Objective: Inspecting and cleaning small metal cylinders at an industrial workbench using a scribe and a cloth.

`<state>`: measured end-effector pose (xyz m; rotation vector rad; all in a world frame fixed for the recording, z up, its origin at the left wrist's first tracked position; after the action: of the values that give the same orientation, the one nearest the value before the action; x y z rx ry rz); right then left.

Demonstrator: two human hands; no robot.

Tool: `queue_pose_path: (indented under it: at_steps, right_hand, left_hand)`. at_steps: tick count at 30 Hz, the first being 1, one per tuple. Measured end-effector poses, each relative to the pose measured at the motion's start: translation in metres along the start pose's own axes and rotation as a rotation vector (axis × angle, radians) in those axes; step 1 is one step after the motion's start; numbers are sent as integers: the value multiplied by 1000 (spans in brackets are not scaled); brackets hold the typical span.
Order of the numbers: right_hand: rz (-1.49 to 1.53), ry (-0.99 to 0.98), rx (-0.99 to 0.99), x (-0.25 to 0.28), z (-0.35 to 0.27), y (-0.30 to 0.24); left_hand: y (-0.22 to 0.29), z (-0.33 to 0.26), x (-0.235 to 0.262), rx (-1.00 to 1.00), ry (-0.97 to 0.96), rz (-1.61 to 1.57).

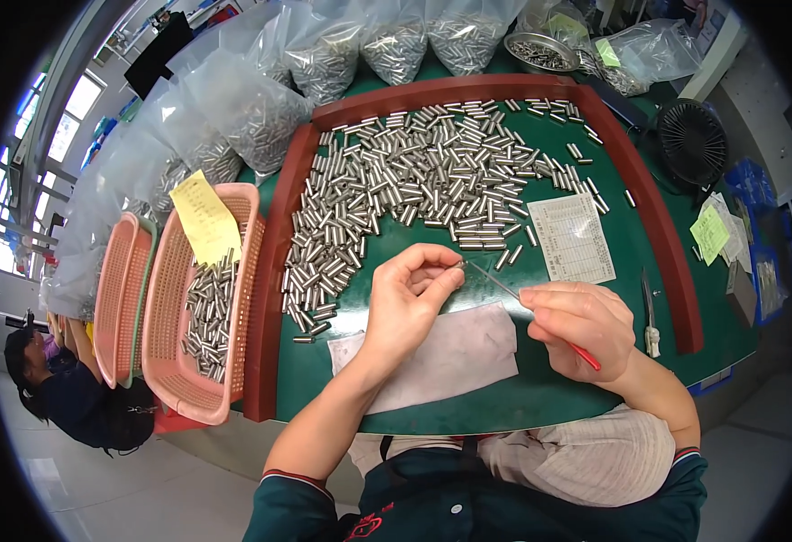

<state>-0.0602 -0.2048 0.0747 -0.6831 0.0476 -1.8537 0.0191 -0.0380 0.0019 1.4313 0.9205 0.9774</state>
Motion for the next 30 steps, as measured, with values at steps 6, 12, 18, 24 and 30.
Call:
queue_pose_path:
  at_steps: [6, 12, 18, 24, 30]
  right_hand:
    - [18, -6, 0, 0, 0, 1]
    - [40, 25, 11, -2, 1, 2]
    - [24, 29, 10, -3, 1, 3]
    - [33, 67, -32, 2, -1, 5]
    - [-22, 8, -65, -3, 2, 5]
  left_hand:
    - [-2, 2, -3, 63, -66, -158]
    - [-3, 2, -5, 137, -168, -227]
    - [-3, 0, -5, 164, -180, -236]
    - [2, -1, -3, 70, -110, -249]
    - [3, 0, -3, 41, -56, -175]
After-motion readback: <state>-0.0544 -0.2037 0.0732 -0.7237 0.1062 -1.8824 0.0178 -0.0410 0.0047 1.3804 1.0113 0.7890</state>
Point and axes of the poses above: each hand's wrist, its own z-axis towards the middle knuckle, its own x-axis out of the back of the hand, y = z × x, the point moved 4 cm from there along z, towards the middle knuckle, and after that the axes turned 6 degrees about z, right-handed, at the moved point
